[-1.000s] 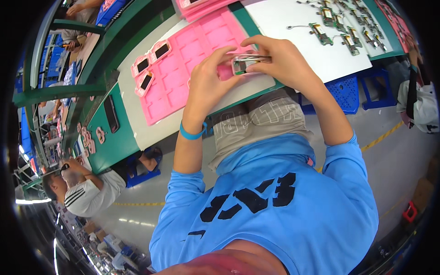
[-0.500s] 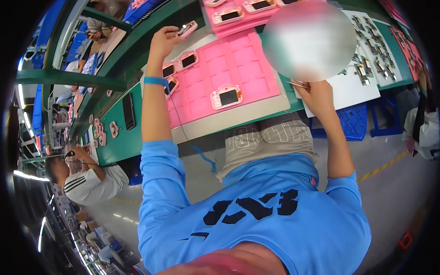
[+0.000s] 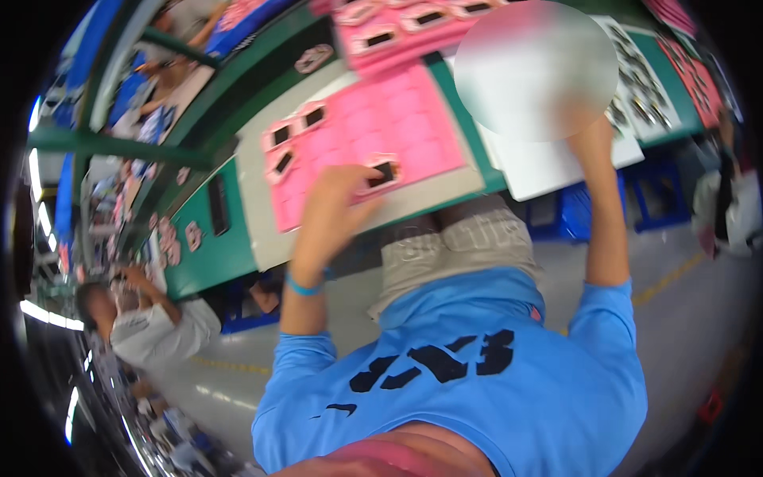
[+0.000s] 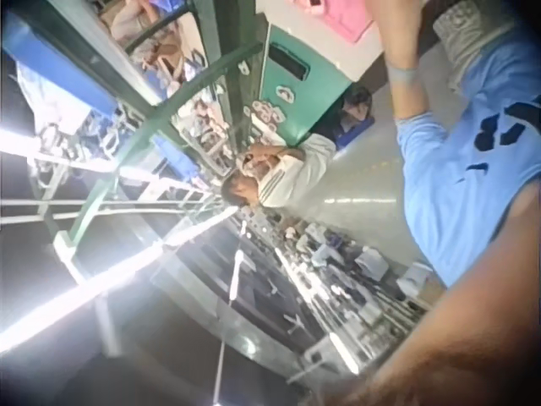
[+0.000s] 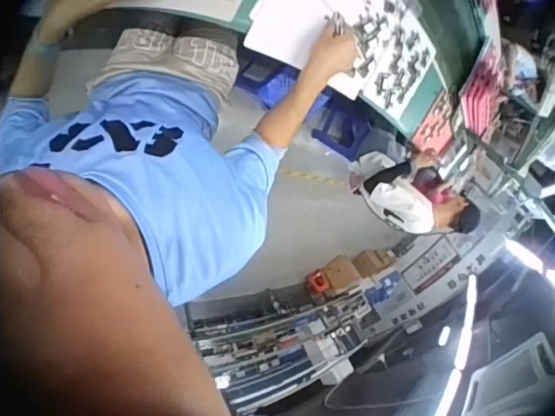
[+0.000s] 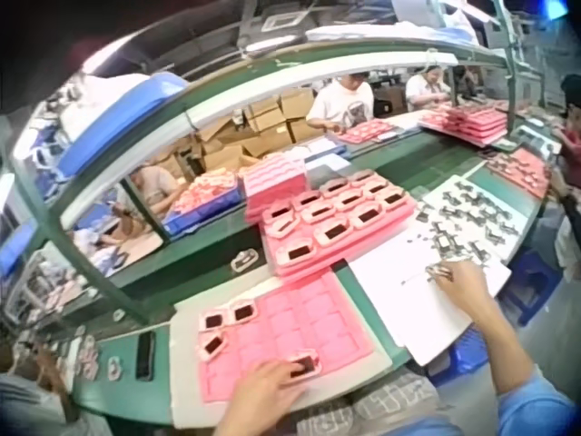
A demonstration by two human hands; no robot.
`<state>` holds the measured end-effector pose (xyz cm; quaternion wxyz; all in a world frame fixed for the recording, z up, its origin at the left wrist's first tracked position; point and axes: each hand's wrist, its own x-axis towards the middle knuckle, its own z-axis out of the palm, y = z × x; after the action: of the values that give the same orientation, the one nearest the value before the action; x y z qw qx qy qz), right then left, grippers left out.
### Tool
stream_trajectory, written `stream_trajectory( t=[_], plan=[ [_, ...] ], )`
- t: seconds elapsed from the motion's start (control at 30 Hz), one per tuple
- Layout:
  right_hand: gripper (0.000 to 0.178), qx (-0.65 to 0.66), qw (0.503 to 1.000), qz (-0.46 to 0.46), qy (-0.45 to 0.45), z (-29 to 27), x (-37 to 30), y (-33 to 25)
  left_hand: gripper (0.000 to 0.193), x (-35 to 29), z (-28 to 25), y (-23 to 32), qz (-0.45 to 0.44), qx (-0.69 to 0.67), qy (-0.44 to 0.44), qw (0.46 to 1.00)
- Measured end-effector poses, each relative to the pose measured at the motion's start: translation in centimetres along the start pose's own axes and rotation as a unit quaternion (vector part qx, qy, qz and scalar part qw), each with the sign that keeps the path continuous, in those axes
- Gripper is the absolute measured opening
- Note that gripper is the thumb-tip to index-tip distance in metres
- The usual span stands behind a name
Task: Manual assembly of electronic components on an assembly line using a positioning tool.
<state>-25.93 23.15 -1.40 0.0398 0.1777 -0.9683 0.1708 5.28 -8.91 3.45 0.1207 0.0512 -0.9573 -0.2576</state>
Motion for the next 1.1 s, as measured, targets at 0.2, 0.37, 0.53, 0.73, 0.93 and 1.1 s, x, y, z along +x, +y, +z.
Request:
stream_trajectory(
  t=[0.2,0.37,0.53,0.73,0.93,1.1],
  plan=[
    [0.049,0.040,0.997,-0.065,0.007,3.9,4.4,7.0,0.018,-0.8,5.6,-0.4,0.043,-0.002,0.185,0.982],
    [0.032,0.232,0.966,-0.101,-0.055,5.4,5.8,6.2,0.016,0.0,7.3,0.1,0.061,0.040,0.283,0.956],
    [0.020,0.506,0.850,0.000,-0.145,1.1,-0.1,0.1,0.028,-4.4,5.7,5.8,-0.015,-0.153,0.225,0.962],
    [0.009,0.571,0.755,-0.036,-0.321,2.7,-15.6,-12.5,0.033,-5.6,10.1,8.0,-0.155,-0.552,0.104,0.813],
    [0.006,0.564,0.743,-0.022,-0.359,4.7,-19.5,-14.5,0.033,-8.7,11.8,6.7,-0.234,-0.620,0.113,0.740],
    [0.014,0.537,0.762,-0.040,-0.360,4.2,-20.2,-15.0,0.030,-9.5,11.3,5.6,-0.265,-0.593,0.125,0.750]
  ],
)
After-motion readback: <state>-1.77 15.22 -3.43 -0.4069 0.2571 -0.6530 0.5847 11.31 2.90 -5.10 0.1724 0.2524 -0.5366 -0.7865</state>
